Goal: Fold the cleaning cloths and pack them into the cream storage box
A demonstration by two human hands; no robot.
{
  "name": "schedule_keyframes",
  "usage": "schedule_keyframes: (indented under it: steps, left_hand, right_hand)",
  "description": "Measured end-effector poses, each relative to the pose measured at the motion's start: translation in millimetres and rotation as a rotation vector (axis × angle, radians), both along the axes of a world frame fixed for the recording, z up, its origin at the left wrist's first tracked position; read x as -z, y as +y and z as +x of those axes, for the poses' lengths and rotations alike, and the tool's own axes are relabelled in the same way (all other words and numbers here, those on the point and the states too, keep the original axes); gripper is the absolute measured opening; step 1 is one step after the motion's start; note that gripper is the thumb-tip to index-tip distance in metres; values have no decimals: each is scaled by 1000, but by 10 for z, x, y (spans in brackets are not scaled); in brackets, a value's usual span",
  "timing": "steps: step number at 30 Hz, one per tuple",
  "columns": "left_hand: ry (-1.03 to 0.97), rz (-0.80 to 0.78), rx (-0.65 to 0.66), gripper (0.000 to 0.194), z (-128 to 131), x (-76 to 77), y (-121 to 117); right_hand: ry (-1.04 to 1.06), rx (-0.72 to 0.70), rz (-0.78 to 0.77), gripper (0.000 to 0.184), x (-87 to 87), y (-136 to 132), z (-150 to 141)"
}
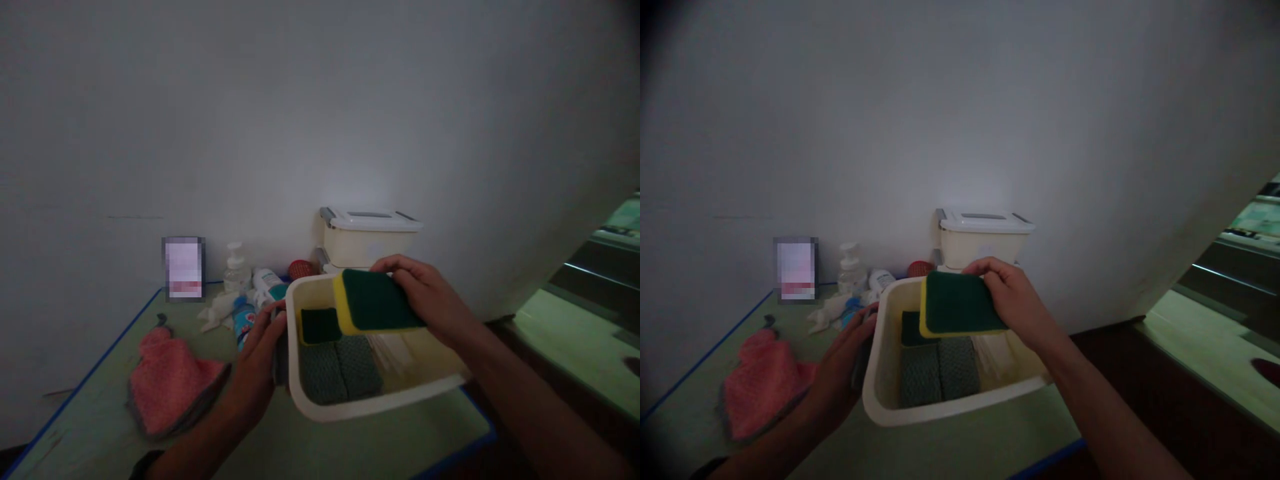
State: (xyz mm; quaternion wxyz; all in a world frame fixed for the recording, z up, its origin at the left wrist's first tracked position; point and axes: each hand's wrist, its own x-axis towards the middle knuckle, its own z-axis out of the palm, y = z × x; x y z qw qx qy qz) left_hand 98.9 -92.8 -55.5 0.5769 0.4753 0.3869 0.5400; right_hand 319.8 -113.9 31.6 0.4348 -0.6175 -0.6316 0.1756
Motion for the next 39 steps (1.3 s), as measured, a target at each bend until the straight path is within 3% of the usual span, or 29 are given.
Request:
schedule_keyframes:
  steps: [5,9,14,19,25,33,39]
  left_hand:
    - [21,-87,8,33,23,219,65]
    - [65,-81,-50,29,-50,355,112]
    - [-28,-142,56,33,-93,492,180]
    - [-46,-112,119,41,-102,590,208]
    - [2,62,79,38,-82,602,142]
    - [-47,63,52,40,-75,701,144]
    - [-61,41,45,40,-67,672,140]
  right_hand:
    - [-30,-147,-225,25,271,132,16]
    - [-93,-250,-325,41,418,153,55]
    - [-271,-380,-489,42,474,173,85]
    - [-252,-457,-715,49,470,187,107]
    - [-347,-550,-656,45,438,185,149]
    - [-482,-606,-656,39,443,197,37]
    - [-475,-665,-620,30,495,220,-52]
